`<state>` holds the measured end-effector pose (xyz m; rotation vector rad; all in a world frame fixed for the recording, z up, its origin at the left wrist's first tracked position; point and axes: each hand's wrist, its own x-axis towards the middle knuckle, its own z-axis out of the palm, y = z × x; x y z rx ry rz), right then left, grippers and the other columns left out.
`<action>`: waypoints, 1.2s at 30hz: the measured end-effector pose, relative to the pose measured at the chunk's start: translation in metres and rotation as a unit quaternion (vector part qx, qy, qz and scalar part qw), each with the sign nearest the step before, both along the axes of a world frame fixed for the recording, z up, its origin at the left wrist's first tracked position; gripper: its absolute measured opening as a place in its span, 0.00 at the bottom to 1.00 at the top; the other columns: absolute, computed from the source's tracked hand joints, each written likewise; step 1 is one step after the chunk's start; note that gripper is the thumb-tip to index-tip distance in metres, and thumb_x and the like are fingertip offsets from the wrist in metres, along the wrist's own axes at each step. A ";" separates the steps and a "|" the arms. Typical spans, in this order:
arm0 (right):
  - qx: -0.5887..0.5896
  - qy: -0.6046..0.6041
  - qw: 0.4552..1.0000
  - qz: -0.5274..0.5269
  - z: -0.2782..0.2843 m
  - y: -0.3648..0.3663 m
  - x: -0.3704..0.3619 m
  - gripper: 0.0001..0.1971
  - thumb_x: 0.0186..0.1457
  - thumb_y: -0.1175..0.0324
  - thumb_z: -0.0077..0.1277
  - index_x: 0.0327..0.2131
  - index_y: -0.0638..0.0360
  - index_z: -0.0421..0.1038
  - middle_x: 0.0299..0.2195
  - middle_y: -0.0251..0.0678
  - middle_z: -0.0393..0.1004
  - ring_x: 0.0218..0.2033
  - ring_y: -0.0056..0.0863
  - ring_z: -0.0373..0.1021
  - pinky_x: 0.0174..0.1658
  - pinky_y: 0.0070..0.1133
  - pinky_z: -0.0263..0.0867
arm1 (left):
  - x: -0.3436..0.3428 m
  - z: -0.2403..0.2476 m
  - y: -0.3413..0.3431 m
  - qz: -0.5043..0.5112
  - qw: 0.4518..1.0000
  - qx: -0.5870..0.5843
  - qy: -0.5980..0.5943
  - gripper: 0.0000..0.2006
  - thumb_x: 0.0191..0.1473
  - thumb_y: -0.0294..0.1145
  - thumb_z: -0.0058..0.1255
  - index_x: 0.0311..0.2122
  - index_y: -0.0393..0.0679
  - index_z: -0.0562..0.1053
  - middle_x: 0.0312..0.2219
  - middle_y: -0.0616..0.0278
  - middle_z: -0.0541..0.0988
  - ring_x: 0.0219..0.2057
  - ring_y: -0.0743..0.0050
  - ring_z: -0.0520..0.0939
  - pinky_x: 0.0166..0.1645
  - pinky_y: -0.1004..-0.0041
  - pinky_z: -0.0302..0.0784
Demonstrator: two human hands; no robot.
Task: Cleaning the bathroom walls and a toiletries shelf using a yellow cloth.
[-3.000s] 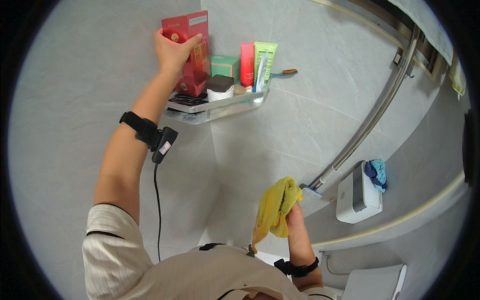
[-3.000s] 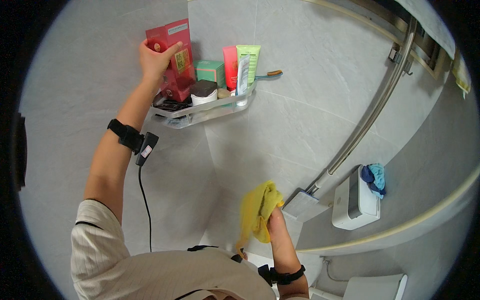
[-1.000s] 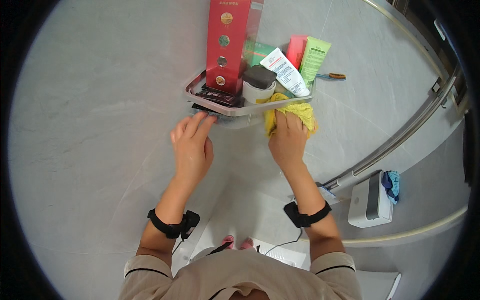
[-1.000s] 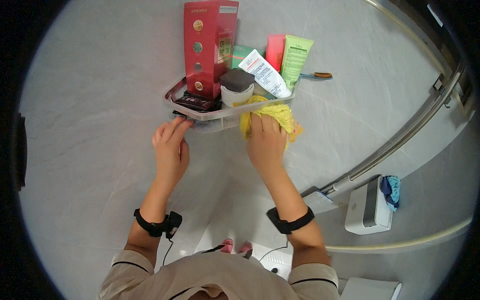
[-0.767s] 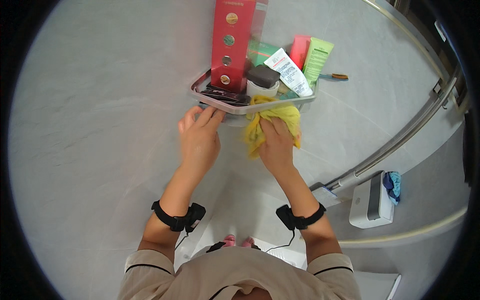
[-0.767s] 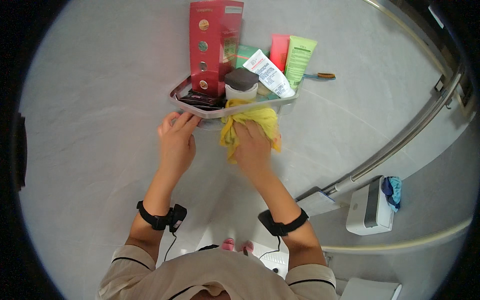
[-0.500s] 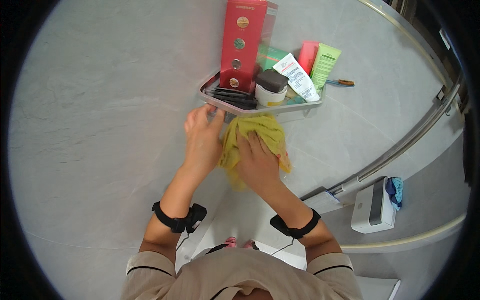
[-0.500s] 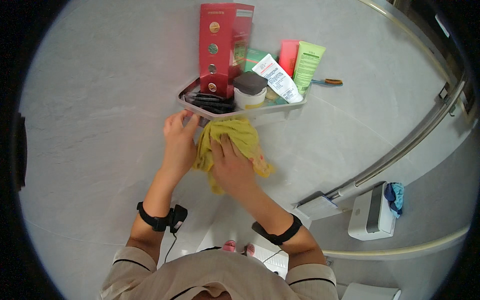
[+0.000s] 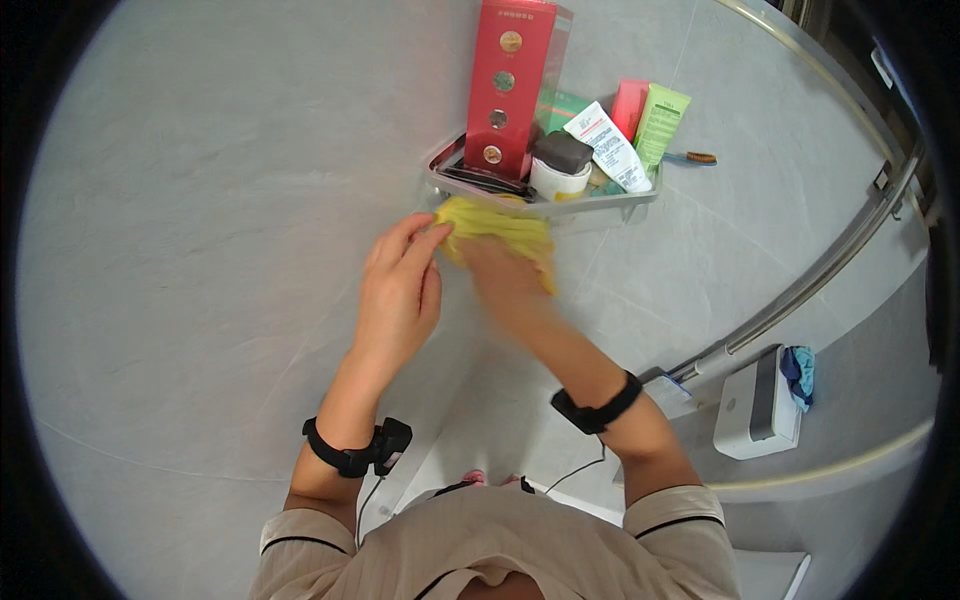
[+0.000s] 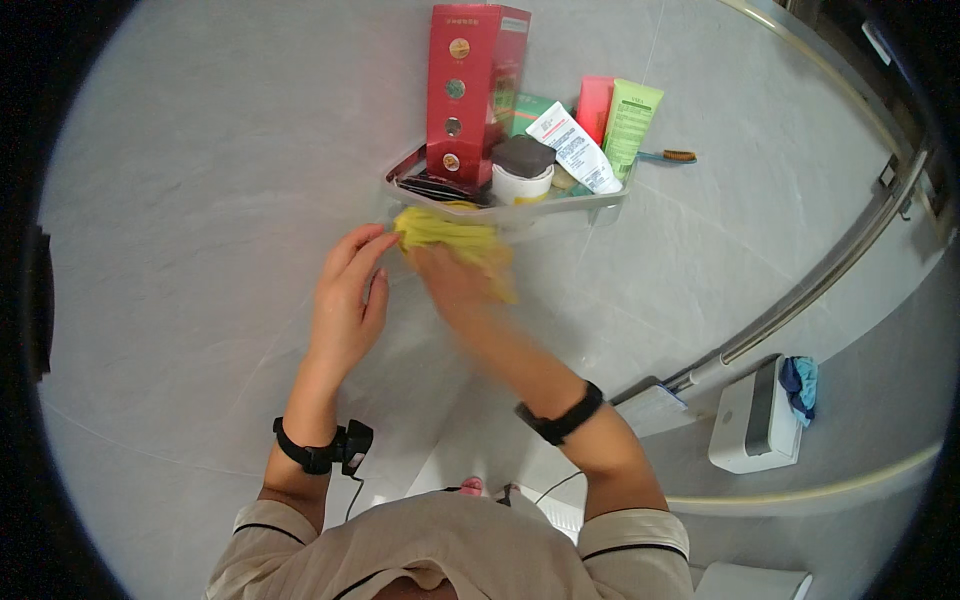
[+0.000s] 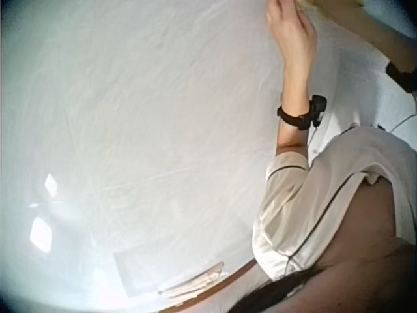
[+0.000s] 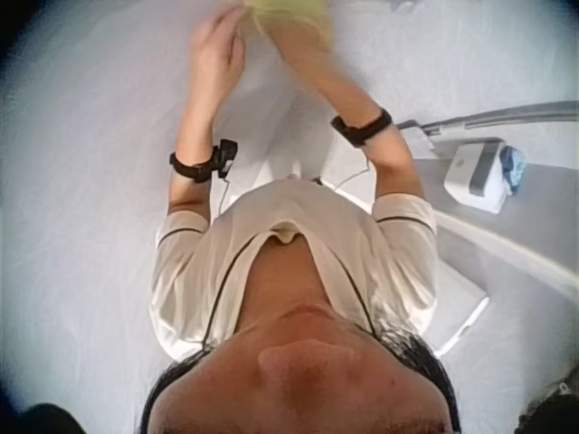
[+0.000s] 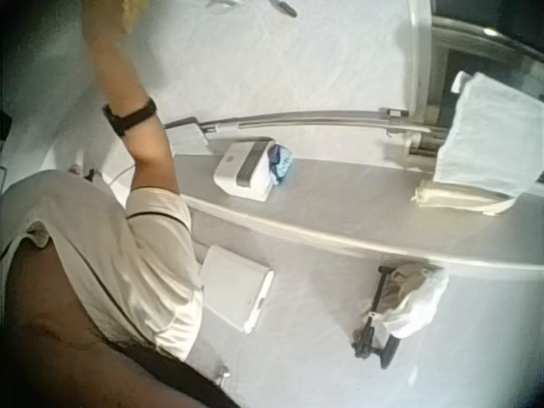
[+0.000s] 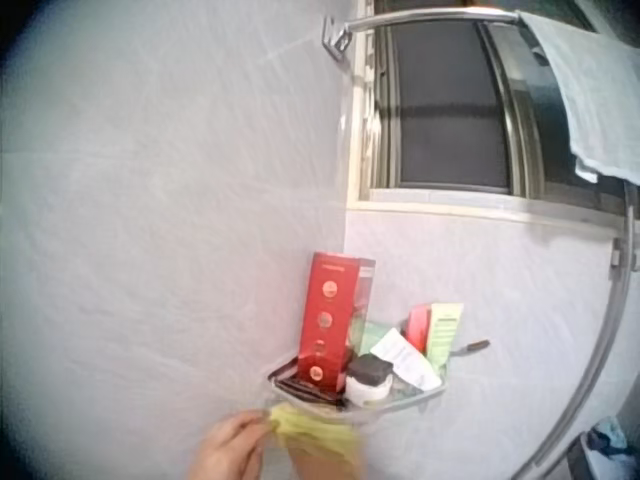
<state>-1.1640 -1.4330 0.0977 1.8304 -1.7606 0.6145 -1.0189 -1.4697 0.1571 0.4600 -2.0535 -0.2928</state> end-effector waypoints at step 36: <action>-0.052 -0.714 0.053 0.696 -0.018 -0.096 -0.076 0.31 0.46 0.41 0.31 0.47 0.54 0.59 0.45 0.39 0.64 0.44 0.38 0.62 0.46 0.36 0.58 | -0.062 0.004 0.010 0.093 0.985 -0.019 -0.144 0.23 0.45 0.42 0.46 0.48 0.48 0.63 0.51 0.58 0.58 0.53 0.56 0.58 0.53 0.46 0.42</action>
